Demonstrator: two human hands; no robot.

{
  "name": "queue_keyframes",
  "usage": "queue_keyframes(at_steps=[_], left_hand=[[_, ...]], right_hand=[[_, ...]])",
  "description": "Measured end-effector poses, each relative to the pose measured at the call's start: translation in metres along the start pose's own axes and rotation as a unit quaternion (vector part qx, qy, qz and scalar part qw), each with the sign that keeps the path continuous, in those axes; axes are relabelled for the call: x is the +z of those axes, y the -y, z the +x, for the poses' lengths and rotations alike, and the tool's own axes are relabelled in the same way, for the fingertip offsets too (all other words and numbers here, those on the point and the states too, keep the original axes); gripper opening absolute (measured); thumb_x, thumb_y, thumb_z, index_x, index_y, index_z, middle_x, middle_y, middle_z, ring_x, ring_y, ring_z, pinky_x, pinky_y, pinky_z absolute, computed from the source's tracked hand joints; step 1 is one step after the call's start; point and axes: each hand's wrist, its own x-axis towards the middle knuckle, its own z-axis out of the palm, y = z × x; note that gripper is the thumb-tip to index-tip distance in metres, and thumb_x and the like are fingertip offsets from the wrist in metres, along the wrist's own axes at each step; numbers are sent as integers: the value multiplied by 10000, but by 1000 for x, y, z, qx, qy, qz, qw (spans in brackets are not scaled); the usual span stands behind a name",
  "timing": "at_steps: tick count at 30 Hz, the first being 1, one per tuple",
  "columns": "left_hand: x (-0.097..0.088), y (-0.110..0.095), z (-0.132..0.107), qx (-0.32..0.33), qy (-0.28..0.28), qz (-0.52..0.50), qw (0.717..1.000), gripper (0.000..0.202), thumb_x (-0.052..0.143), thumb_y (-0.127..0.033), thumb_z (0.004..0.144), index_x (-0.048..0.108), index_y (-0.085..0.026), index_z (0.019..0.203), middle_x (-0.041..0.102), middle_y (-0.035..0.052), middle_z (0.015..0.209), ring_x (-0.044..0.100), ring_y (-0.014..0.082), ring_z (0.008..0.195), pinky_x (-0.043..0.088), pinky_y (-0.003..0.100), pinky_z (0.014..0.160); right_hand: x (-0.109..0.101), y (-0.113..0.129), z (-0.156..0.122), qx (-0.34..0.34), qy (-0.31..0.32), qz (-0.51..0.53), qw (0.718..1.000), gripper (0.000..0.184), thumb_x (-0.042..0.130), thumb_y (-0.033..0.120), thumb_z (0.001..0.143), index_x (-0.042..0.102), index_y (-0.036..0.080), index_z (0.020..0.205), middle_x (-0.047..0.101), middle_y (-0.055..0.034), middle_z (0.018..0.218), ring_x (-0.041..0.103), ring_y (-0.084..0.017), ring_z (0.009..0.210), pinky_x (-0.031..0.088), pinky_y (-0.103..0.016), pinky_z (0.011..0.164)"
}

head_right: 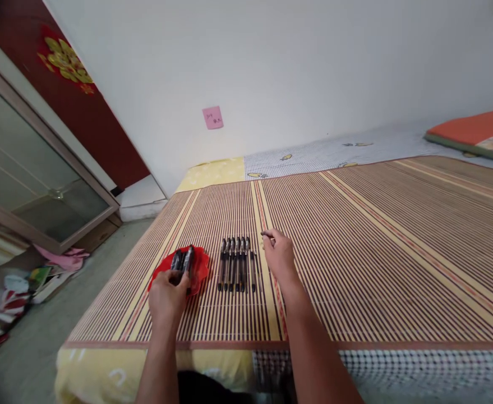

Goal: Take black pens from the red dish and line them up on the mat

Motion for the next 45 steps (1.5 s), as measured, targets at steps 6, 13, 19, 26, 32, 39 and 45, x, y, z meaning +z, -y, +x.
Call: queue_keyframes(at_steps=[6, 13, 19, 26, 32, 39, 45], left_hand=[[0, -33, -19, -5, 78, -338, 938, 312, 693, -488, 750, 684, -178, 787, 703, 57, 709, 664, 224, 667, 531, 319, 644], [30, -61, -49, -41, 210, -495, 842, 274, 740, -406, 747, 596, -174, 776, 685, 35, 664, 679, 191, 627, 538, 282, 629], [43, -68, -56, -29, 205, -527, 824, 271, 714, -360, 803, 605, -163, 954, 728, 82, 874, 703, 205, 798, 547, 304, 728], [47, -71, -60, 24, 210, -477, 853, 190, 636, -360, 849, 591, -182, 802, 582, -20, 655, 575, 139, 624, 436, 225, 589], [45, -63, -52, -47, 193, -526, 827, 323, 671, -442, 826, 624, -166, 989, 618, -13, 682, 569, 129, 570, 437, 217, 527], [45, -56, -36, -66, 166, -573, 800, 356, 694, -451, 814, 609, -149, 982, 577, -44, 636, 477, 80, 476, 376, 179, 458], [48, -57, -31, -70, 195, -590, 781, 386, 729, -452, 781, 619, -142, 982, 598, -36, 622, 490, 82, 468, 387, 182, 466]], right_hand=[[8, 5, 0, 67, 80, 127, 986, 347, 627, 479, 842, 728, 180, 985, 713, -60, 787, 644, -171, 650, 502, -276, 550], [24, 26, -14, 93, 279, 268, 917, 343, 711, 517, 812, 689, 180, 869, 647, 23, 641, 571, -100, 553, 445, -217, 535], [27, 36, -22, 100, 294, 247, 918, 325, 757, 481, 771, 624, 185, 763, 604, 56, 584, 521, -87, 507, 415, -220, 528], [20, 19, -15, 124, 127, 292, 940, 308, 773, 483, 760, 659, 201, 800, 655, 10, 698, 597, -113, 591, 477, -231, 539], [2, -8, 2, 164, -86, 277, 943, 301, 758, 476, 739, 674, 198, 817, 713, -53, 783, 658, -157, 650, 514, -252, 525], [-1, -13, 6, 107, -63, 115, 986, 398, 743, 463, 713, 686, 151, 954, 737, -70, 806, 694, -173, 694, 537, -259, 583], [12, -13, 29, 110, 58, 17, 992, 226, 718, 274, 767, 742, 142, 949, 764, -81, 837, 717, -185, 736, 553, -263, 632]])
